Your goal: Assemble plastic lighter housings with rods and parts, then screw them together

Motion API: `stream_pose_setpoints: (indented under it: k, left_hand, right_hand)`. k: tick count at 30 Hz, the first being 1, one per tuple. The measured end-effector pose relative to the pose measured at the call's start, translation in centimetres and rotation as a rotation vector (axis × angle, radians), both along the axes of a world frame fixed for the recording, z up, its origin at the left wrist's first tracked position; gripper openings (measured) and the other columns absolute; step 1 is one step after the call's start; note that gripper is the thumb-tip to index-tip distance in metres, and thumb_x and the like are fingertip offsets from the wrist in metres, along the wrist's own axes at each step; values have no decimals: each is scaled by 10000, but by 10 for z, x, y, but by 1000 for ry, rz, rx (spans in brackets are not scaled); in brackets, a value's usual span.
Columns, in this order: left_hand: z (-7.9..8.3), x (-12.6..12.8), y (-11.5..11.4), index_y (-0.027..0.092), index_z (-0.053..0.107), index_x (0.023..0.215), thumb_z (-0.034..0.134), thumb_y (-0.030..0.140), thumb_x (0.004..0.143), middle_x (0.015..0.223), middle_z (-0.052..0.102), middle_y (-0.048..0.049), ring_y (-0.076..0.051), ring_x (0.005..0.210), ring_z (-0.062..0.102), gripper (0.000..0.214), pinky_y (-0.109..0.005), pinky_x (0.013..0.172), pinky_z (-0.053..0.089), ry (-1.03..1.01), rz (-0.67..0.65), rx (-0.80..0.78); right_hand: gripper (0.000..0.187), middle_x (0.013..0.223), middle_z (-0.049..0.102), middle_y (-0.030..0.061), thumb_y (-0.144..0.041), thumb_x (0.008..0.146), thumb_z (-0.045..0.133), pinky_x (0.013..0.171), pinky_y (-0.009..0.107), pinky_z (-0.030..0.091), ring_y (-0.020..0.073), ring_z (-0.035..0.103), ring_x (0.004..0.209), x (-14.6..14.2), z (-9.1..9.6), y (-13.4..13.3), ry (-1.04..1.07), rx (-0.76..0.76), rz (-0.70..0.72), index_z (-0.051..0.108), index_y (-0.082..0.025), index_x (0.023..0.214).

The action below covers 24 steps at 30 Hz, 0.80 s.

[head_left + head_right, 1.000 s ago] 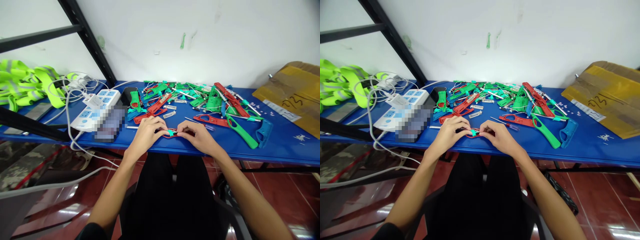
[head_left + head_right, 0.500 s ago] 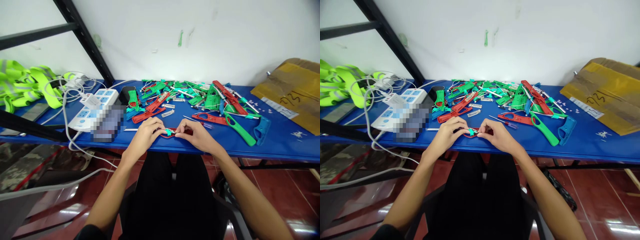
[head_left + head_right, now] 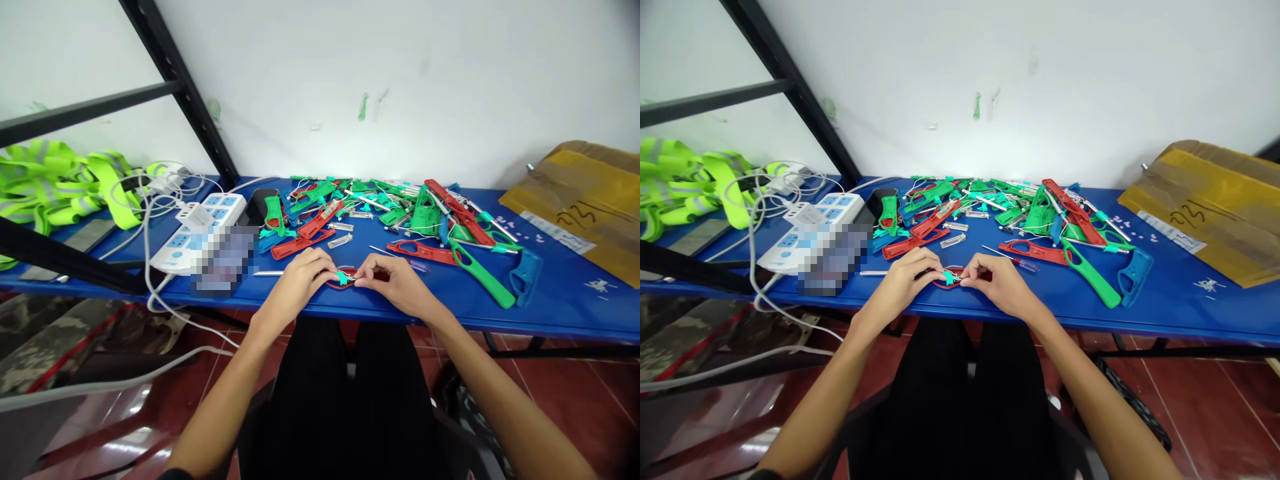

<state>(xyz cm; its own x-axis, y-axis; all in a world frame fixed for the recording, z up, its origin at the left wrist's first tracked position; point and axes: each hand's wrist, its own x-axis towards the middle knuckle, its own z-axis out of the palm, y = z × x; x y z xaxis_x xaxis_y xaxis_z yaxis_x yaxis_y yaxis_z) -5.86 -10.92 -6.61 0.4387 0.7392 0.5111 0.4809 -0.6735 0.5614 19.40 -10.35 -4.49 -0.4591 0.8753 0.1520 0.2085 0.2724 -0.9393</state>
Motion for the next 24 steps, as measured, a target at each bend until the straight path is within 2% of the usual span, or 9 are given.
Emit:
stream_pose_setpoints:
  k: [5,9,12,15,18,22,24]
  left_hand:
    - [0,0,0,188,728,1021,631,282,1093,1068,688,-66,-195,991,669,153,-335,901,530,35,-32,4]
    - [-1,1,-1,188,708,1017,607,268,1103,1072,672,-63,-194,1013,666,155,-329,920,529,43,-31,4]
    - [0,4,-3,187,685,1031,616,294,1100,1060,668,-62,-198,990,665,144,-335,910,530,37,3,7]
    - [2,7,-5,184,666,1019,612,299,1102,1039,667,-60,-201,971,661,151,-339,896,527,38,32,9]
    - [3,8,-6,183,668,1017,614,280,1100,1059,666,-63,-199,986,658,138,-340,910,526,54,41,-7]
    - [4,6,-7,194,681,1047,625,256,1094,1087,677,-67,-208,1033,668,96,-347,939,536,40,64,-26]
    - [4,4,-7,199,687,1058,629,254,1094,1102,687,-66,-205,1045,678,88,-342,949,544,15,61,-37]
  right_hand:
    - [294,854,772,25,-411,921,818,792,344,579,205,728,823,0,-1,1,-50,55,0,653,-219,770]
    - [216,866,771,25,-356,942,798,774,330,560,200,718,826,1,-3,0,-58,109,-12,702,-215,809]
    - [116,877,749,21,-328,953,793,735,323,552,185,681,780,1,-6,1,-95,156,-25,754,-222,923]
    - [138,1091,748,56,-345,944,809,738,342,582,166,661,758,2,-8,3,-107,187,-32,789,-233,1022]
    - [134,1290,706,84,-360,957,790,745,364,613,150,659,749,2,-9,4,-123,184,-25,802,-238,1011]
    - [151,1293,700,88,-326,1020,715,828,377,635,179,712,867,3,-10,3,-123,205,-11,778,-251,1135]
    - [112,1263,703,89,-312,1040,694,855,369,628,197,721,942,3,-9,2,-99,226,-19,755,-244,1106]
